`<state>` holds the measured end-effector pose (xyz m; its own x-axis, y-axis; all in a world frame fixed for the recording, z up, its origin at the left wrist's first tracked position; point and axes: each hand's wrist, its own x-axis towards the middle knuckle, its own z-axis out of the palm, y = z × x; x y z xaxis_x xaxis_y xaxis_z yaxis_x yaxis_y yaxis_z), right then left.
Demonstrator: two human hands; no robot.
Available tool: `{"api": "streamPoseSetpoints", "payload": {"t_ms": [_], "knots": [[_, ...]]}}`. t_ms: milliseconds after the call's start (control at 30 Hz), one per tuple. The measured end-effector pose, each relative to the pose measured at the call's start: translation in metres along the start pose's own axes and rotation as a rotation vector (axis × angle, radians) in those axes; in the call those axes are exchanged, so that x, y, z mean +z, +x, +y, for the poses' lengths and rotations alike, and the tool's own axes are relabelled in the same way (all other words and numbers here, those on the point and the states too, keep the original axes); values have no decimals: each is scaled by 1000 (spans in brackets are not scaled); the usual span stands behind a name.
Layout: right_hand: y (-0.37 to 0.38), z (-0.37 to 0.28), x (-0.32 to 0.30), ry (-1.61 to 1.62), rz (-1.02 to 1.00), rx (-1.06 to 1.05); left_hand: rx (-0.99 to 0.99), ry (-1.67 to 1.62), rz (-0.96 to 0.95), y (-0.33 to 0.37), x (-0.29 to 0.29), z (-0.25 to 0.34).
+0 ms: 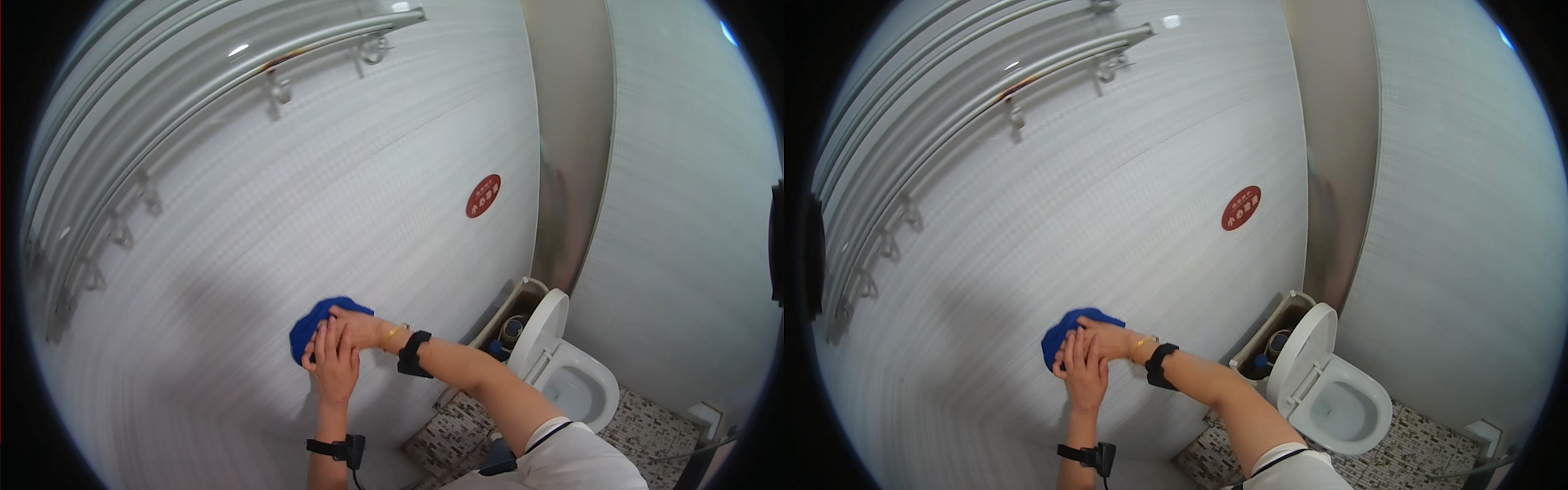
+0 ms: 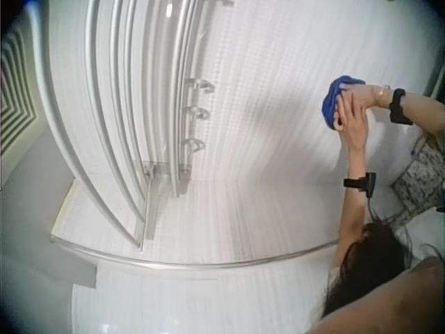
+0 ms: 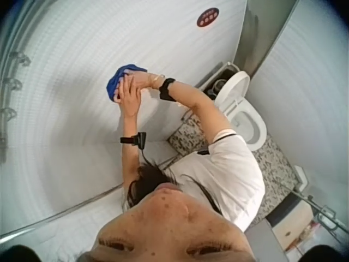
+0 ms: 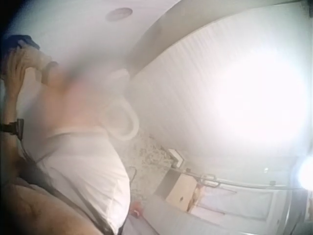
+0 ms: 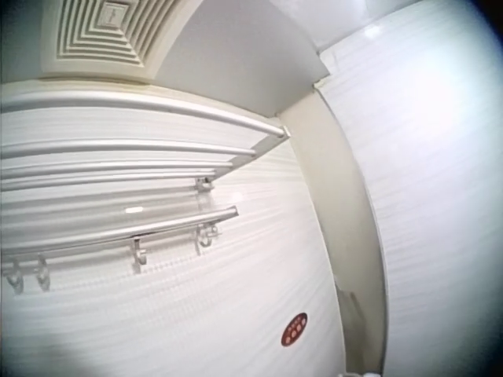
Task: Wiping down the tiled shower wall and the top of the toilet tank with a blue cleaning cloth.
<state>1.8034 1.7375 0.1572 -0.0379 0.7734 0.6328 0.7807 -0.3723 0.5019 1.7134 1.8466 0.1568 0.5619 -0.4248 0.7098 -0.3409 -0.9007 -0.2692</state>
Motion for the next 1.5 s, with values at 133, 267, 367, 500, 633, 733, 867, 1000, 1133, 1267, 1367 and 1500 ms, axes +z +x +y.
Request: {"api": "streamPoseSetpoints", "payload": {"t_ms": [133, 267, 367, 500, 633, 733, 867, 1000, 1133, 1267, 1367, 1500], "knots": [[0, 59, -55, 130, 19, 216, 169, 25, 68, 85, -20, 12], [-39, 125, -65, -185, 195, 532, 363, -40, 88, 191, 0, 48], [-75, 170, -76, -130, 240, 762, 499, -54, 77, 250, 20, 85], [-89, 208, -33, 48, 844, 708, 615, -33, 109, 293, 50, 124], [-84, 187, -26, 429, 1398, 589, 624, -31, 98, 282, 53, 118], [-63, 142, 2, 480, 1458, 762, 610, -20, -3, 246, 49, 98], [-60, 55, 59, 519, 1349, 969, 612, -39, 8, 167, 56, 74], [-68, -26, 82, 530, 775, 845, 439, -69, -74, 64, 49, 30], [-74, -52, 73, 534, 402, 683, 336, -14, -123, 9, 50, 27], [-98, -41, 61, 678, 296, 650, 343, -36, -207, 18, 61, 38], [-118, -30, 57, 181, 252, 774, 462, -94, -264, 54, 72, 54], [-139, 13, 55, 133, 382, 932, 542, -222, -389, 116, 110, 107]]}}
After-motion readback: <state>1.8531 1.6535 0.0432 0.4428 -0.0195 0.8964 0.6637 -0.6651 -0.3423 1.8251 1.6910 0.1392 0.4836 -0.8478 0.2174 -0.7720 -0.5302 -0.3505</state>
